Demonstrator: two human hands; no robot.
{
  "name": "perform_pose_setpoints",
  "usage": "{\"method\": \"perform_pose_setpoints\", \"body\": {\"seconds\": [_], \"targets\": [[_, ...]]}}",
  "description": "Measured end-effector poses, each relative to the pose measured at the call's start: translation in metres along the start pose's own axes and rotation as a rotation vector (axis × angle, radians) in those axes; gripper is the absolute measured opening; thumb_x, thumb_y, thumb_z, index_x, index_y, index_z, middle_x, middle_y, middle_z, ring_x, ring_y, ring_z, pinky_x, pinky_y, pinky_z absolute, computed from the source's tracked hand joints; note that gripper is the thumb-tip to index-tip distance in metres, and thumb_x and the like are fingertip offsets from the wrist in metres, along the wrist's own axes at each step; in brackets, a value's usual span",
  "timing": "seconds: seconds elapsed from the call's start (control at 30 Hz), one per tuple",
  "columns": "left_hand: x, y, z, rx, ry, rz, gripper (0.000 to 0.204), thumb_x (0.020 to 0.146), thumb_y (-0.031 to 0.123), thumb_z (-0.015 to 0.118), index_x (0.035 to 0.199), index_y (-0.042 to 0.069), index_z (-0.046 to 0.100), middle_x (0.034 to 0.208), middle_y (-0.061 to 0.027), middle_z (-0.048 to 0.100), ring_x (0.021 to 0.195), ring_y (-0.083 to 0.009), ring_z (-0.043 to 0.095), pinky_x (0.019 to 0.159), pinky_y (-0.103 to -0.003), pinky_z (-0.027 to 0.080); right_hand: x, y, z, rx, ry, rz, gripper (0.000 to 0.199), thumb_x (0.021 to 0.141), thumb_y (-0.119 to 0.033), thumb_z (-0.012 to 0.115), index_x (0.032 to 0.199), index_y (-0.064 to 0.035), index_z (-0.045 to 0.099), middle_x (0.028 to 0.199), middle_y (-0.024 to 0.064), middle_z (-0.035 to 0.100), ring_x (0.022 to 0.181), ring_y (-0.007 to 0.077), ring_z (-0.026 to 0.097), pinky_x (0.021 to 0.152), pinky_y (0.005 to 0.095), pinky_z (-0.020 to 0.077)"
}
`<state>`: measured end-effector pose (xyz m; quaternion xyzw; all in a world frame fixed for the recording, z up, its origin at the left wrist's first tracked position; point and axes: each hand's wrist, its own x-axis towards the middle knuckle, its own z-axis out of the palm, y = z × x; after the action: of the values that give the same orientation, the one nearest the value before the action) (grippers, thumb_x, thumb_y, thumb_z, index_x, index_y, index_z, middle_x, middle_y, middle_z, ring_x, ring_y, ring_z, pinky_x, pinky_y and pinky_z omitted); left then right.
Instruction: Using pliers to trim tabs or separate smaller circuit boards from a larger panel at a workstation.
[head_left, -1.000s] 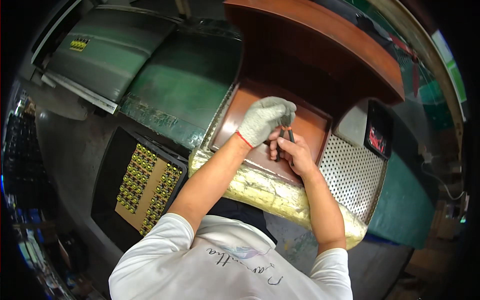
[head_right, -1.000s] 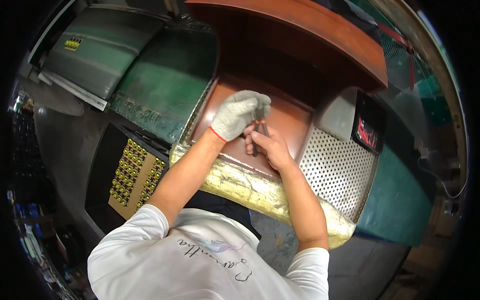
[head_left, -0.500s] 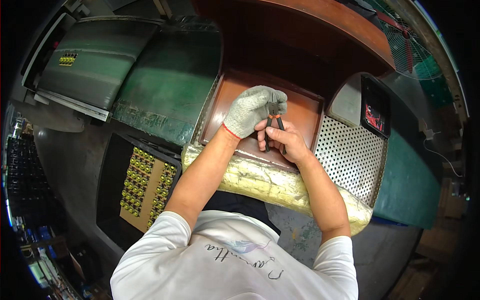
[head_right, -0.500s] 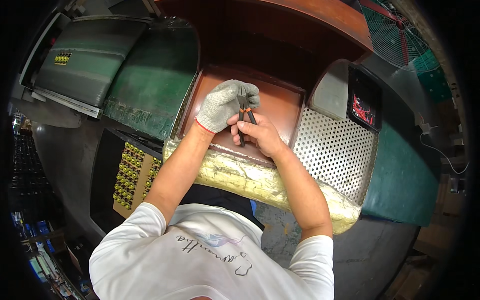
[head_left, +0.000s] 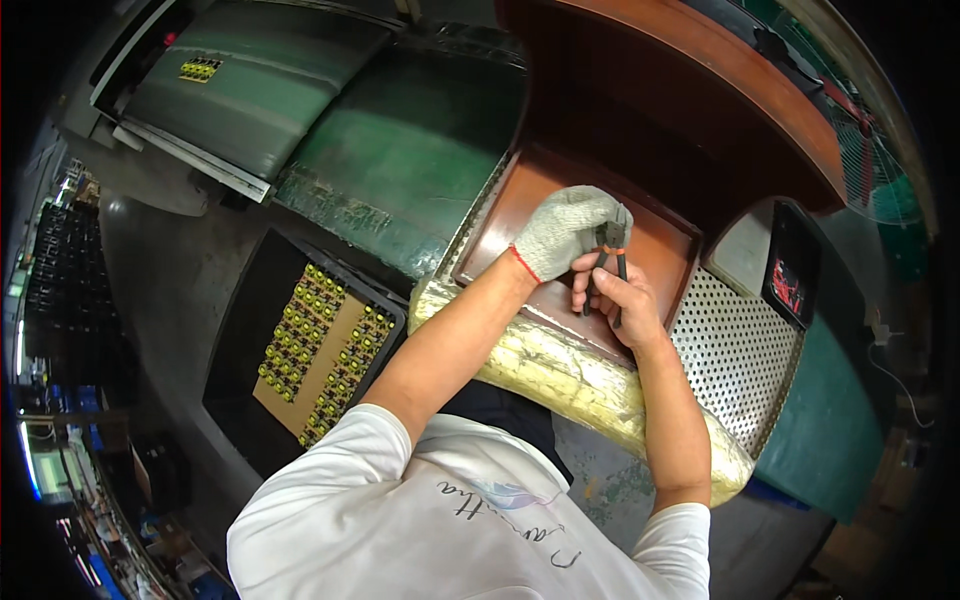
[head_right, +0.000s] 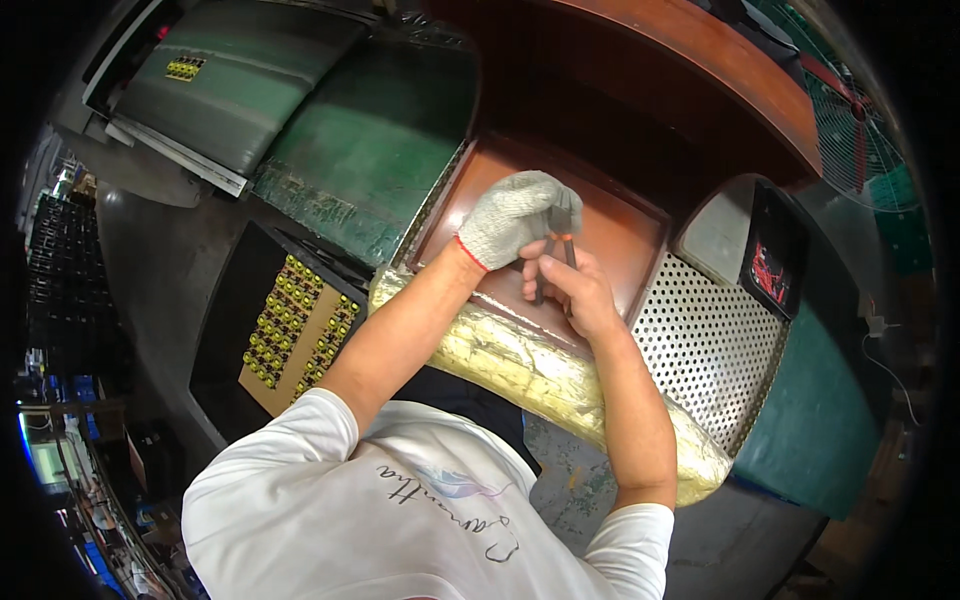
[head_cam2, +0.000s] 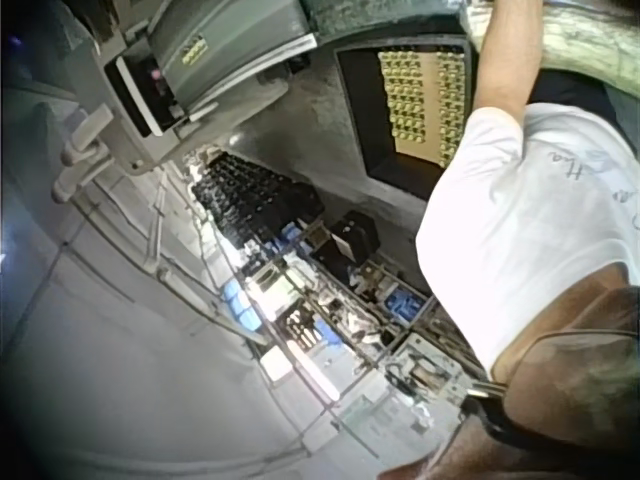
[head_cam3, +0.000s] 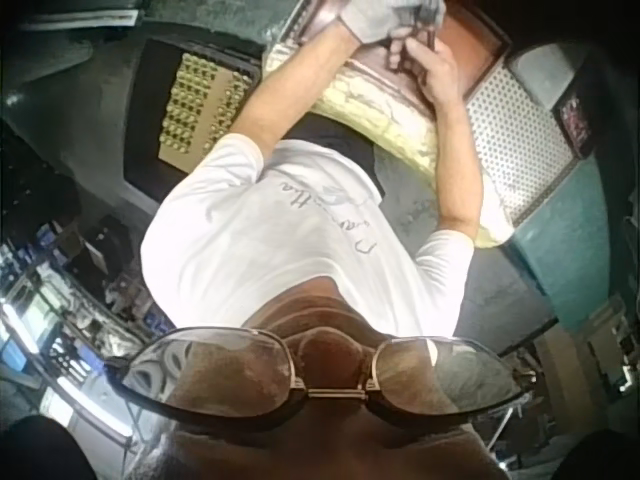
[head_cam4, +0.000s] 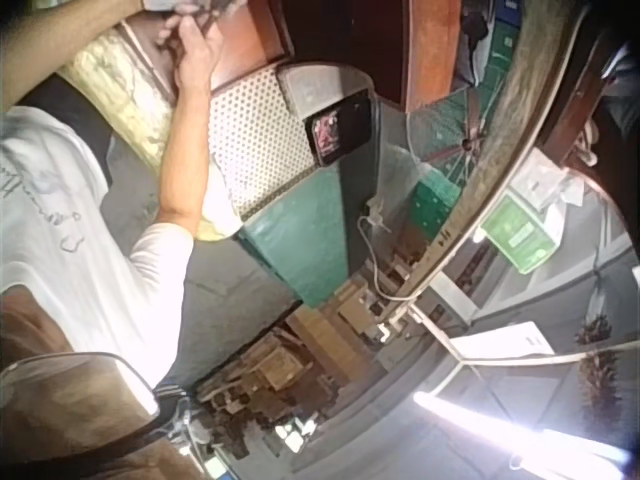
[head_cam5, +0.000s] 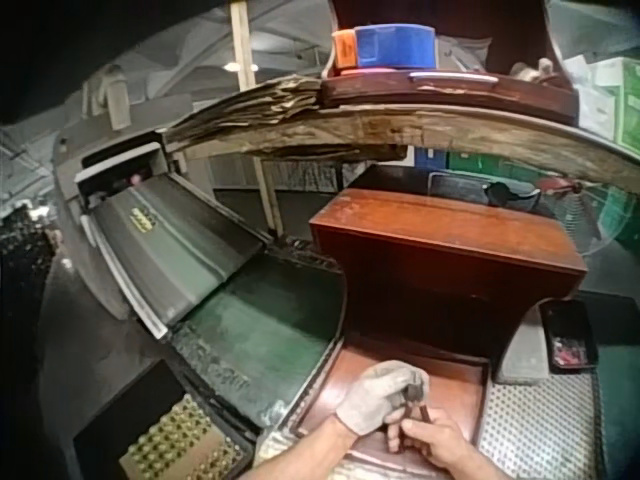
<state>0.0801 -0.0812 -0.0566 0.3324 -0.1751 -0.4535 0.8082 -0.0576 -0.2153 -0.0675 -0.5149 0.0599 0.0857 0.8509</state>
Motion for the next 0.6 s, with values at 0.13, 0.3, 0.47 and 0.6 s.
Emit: {"method": "perform_pose_setpoints", "body": {"seconds": [0.13,0.3,0.47,0.6], "targets": [[-0.008,0.005,0.006,-0.02,0.022,-0.06,0.029,0.102,0.026,0.064,0.109,-0.002,0.069,0.101,-0.0193,0.072,0.055,-0.0206,0.057,0.04,-0.033,0.048,0.0,0.001,0.0,-0.023,0.043,-0.023,0.035,0.1,-0.022,0.061,0.124,0.0034,0.063,0.097,0.0107,0.068,0.086,0.0218,0.066,0.08,0.0368,0.0556],[-0.002,0.001,0.005,0.004,-0.007,0.004,0.03,0.104,0.029,0.059,0.109,0.001,0.07,0.084,-0.0133,0.067,0.05,-0.0241,0.06,0.041,-0.036,0.05,0.004,0.003,-0.005,0.034,0.106,-0.089,0.033,0.102,-0.021,0.06,0.124,0.0028,0.063,0.098,0.0102,0.067,0.087,0.021,0.066,0.08,0.037,0.0564],[0.007,-0.009,-0.005,-0.015,0.051,0.107,0.041,0.107,0.038,0.056,0.111,0.0,0.07,0.092,-0.0162,0.071,0.073,-0.0296,0.07,0.064,-0.044,0.06,0.008,0.003,-0.007,0.141,0.194,-0.164,0.029,0.104,-0.02,0.058,0.122,0.002,0.063,0.099,0.0099,0.067,0.086,0.0205,0.066,0.08,0.0391,0.0577],[0.011,-0.01,-0.007,-0.205,0.062,0.169,0.055,0.108,0.049,0.051,0.114,-0.002,0.07,0.104,-0.0196,0.073,0.098,-0.0352,0.07,0.091,-0.05,0.057,0.007,0.001,-0.01,0.16,0.258,-0.187,0.027,0.105,-0.019,0.056,0.121,0.0017,0.063,0.099,0.0098,0.067,0.086,0.021,0.066,0.081,0.0405,0.0584]]}}
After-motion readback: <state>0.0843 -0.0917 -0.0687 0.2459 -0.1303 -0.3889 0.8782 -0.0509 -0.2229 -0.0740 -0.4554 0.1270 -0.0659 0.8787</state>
